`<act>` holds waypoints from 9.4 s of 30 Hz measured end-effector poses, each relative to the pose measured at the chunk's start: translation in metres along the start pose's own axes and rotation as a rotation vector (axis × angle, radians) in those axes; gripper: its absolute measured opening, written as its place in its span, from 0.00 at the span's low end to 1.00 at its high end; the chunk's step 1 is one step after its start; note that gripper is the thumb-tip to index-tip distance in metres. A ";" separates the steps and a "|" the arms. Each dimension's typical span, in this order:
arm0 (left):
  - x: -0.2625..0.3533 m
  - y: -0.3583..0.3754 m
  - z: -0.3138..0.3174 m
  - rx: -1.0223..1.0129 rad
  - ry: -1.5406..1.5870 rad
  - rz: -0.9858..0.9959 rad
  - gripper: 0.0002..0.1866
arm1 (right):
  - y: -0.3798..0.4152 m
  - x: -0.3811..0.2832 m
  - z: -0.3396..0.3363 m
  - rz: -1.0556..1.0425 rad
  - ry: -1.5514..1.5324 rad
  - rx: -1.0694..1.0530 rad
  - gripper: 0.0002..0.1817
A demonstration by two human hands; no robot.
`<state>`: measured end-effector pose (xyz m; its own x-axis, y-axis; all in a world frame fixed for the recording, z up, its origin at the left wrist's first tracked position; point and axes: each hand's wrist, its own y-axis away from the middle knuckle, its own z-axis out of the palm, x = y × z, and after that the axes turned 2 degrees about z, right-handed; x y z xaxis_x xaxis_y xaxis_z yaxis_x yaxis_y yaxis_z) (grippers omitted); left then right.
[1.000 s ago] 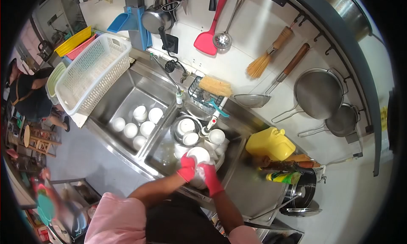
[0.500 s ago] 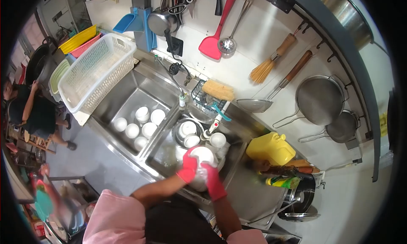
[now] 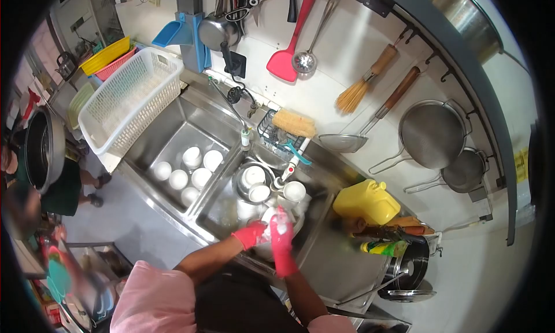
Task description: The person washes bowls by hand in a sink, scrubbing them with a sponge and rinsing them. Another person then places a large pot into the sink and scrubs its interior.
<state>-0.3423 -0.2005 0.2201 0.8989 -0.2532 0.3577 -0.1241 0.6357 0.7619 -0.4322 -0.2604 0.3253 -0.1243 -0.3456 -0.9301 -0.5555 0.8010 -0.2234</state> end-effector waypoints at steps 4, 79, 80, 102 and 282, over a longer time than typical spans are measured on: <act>0.031 0.075 0.022 -0.245 -0.250 -0.061 0.15 | -0.039 0.008 -0.024 0.656 -0.443 -0.368 0.20; 0.025 0.064 0.122 -0.508 -0.763 0.779 0.23 | 0.026 -0.004 -0.132 0.766 -0.515 -0.370 0.20; 0.028 0.066 0.113 -0.438 -0.795 0.819 0.23 | 0.025 -0.003 -0.126 0.765 -0.497 -0.329 0.20; -0.034 0.076 0.097 0.089 -0.471 0.875 0.24 | 0.039 0.052 -0.102 0.771 -0.447 -0.255 0.20; -0.119 0.078 0.008 0.458 -1.706 0.849 0.16 | 0.102 0.091 -0.104 -0.050 0.862 -0.697 0.19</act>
<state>-0.4623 -0.1265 0.2411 -0.6855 -0.5357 0.4931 -0.5672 0.8175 0.0998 -0.5852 -0.2612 0.2483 -0.4685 -0.8114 -0.3495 -0.8832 0.4194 0.2100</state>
